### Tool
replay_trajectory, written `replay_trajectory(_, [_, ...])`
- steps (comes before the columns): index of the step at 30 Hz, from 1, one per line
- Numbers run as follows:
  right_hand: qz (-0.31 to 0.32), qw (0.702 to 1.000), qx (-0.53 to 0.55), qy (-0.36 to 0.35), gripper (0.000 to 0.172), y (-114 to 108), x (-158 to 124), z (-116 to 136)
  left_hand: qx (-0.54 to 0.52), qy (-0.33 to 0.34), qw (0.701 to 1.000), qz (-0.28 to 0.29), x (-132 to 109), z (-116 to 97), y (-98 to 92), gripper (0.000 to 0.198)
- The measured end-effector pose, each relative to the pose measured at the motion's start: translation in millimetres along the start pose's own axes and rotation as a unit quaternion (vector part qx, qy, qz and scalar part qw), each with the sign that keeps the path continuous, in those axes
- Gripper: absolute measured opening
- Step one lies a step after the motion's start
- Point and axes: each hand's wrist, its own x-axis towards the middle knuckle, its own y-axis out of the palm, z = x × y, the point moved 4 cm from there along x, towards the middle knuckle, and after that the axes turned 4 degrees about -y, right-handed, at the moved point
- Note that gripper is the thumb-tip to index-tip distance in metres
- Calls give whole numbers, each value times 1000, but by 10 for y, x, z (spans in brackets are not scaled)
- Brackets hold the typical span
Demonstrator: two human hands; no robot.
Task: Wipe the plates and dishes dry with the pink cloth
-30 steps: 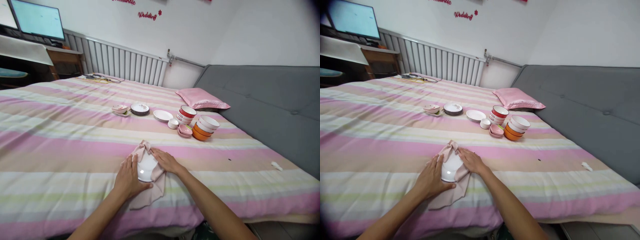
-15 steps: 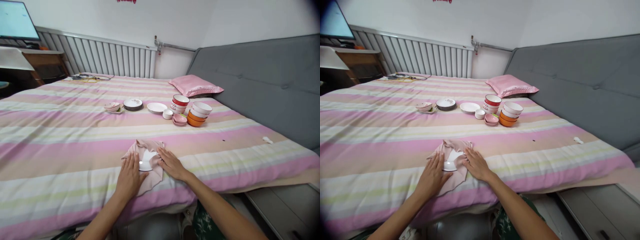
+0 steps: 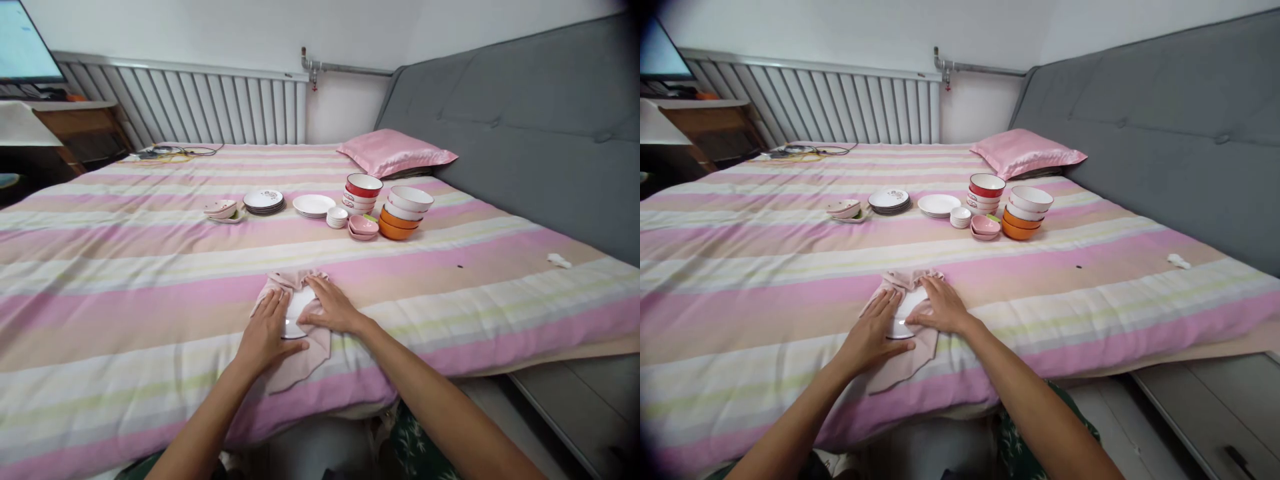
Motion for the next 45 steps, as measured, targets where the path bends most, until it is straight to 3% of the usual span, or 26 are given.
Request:
replay_trajectory(7, [-103,993,-45,16,84,-167,39,75,35,-25,999,-4,-19,-5,-198,73])
replay_trajectory(13, [-68,996,-48,-42,64,-85,134,185,31,-57,997,-30,-59,32,-369,58])
replay_trajectory(21, [-118,993,-20,-24,35,-65,275,290,-6,-88,995,-51,-62,154,-357,44])
replay_trajectory(28, [-124,992,29,2,32,-269,148,142,-19,-116,992,-49,13,180,-355,29])
replay_trajectory(34, [-132,991,25,24,29,-289,16,109,-6,-143,986,-85,-6,200,-406,29])
replay_trajectory(38, [-127,992,-14,16,44,-264,3,144,-25,-115,987,-105,-52,178,-497,21])
replay_trajectory(41, [-117,990,-70,29,34,-249,7,126,-57,-65,989,-119,-79,153,-537,14])
replay_trajectory(45, [-107,988,-102,48,28,-268,-10,132,-41,14,998,-51,-79,116,-419,17])
